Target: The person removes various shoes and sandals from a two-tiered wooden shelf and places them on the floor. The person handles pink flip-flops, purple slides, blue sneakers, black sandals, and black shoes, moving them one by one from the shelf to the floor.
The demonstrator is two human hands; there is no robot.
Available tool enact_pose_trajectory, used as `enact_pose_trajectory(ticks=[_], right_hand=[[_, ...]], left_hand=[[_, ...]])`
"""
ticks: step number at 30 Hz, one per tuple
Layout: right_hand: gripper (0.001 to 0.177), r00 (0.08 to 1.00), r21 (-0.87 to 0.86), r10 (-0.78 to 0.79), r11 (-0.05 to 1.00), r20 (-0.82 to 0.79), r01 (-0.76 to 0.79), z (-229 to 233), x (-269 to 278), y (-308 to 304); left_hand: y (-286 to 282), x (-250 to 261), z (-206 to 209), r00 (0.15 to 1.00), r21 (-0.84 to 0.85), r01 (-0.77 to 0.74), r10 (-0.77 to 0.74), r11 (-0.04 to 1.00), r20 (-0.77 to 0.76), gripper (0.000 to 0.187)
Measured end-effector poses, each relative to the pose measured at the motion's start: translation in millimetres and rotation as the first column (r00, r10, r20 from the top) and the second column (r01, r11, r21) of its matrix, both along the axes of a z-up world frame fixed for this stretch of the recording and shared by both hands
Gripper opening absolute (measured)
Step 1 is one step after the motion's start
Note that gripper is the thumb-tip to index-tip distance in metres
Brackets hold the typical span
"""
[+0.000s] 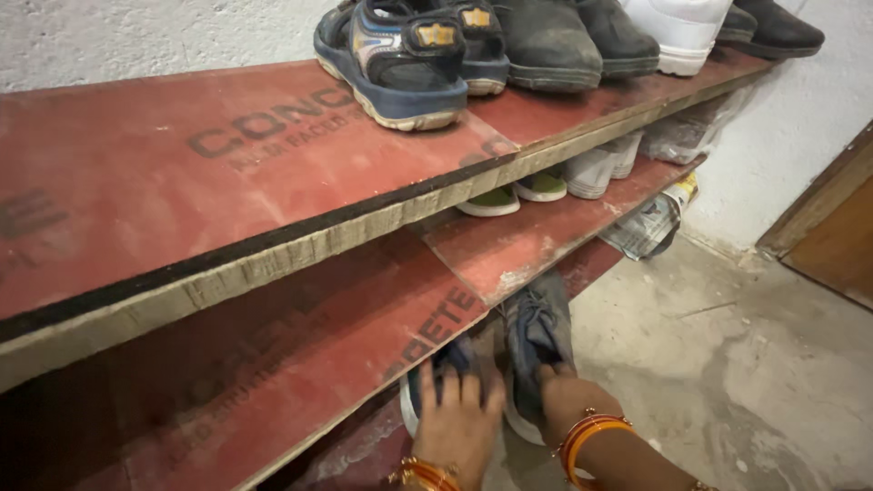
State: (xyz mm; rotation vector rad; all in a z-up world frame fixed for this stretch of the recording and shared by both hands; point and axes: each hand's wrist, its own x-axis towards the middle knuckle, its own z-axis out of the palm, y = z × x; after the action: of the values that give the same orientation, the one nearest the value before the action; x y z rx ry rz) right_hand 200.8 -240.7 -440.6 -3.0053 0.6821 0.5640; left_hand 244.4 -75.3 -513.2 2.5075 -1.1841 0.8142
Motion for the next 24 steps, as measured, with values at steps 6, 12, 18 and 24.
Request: enact_pose_trajectory(ticks=[6, 12, 18, 24], right_hand=[[0.047, 0.996, 0.083, 0.030, 0.996, 0.089, -0.037, -14, -15, -8], [0.044, 0.996, 0.092, -0.039, 0.995, 0.081, 0.031, -8, -22, 3], [0.046, 0.997, 0.103, -0.055, 0.993, 0.057, 0.048, 3, -26, 9], [0.043, 1.000, 0.095, -0.012, 0.995, 0.021, 0.010, 4, -25, 9]], left_hand=[[5, 5, -19, 0.992, 0.034, 0.110, -0.112, 0.993, 0.058, 0.044], [3, 7, 2, 0.982, 0.291, 0.189, -0.185, 0.938, -0.041, 0.041], [-11, 9, 14, 0.995, 0.395, 0.100, -0.098, 0.913, -0.025, 0.047], [-17, 19, 15, 0.999, 0.391, -0.045, 0.046, 0.919, 0.007, 0.041]])
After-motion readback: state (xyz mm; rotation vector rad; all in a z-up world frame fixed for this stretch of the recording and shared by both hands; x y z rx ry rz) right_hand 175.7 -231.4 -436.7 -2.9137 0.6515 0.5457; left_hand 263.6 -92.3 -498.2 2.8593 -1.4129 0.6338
